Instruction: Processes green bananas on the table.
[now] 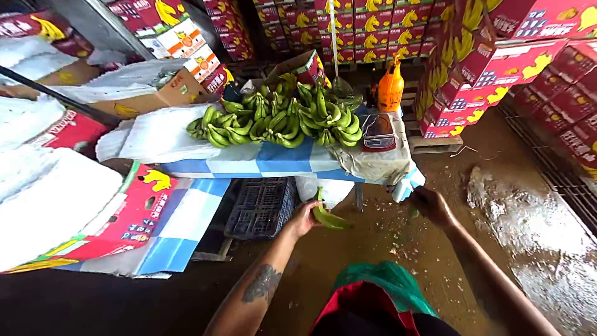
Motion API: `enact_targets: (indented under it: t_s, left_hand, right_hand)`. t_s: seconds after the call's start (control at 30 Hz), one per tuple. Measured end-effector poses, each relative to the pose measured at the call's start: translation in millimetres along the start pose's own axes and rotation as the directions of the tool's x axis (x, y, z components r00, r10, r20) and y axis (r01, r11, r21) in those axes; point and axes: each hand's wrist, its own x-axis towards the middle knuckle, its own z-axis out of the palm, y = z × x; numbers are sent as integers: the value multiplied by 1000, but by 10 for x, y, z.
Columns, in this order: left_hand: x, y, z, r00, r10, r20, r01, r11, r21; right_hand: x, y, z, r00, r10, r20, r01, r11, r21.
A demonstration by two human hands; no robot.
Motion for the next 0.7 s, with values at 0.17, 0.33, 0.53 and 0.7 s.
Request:
enact_targets:
  t_s: [0.17, 0.33, 0.53, 0.7]
  left_hand:
    - [474, 983, -96, 961, 266, -80, -269, 963, -23]
    - [1011, 1852, 112, 821, 508, -260, -519, 854, 30]
    - [2084, 2341, 229, 458, 889, -6, -576, 301, 760]
    - [2869, 2276, 2, 480, 827, 293, -580, 48, 813]
  right_hand:
    - [1465, -209, -33, 992, -67, -111, 93, 966, 243]
    - [2925, -676, 147, 882, -461, 97, 470, 873, -126]
    - [4153, -908, 669, 641, -425, 639, 746, 544, -385]
    - [4498, -815, 912, 533, -281, 798, 797, 485, -361]
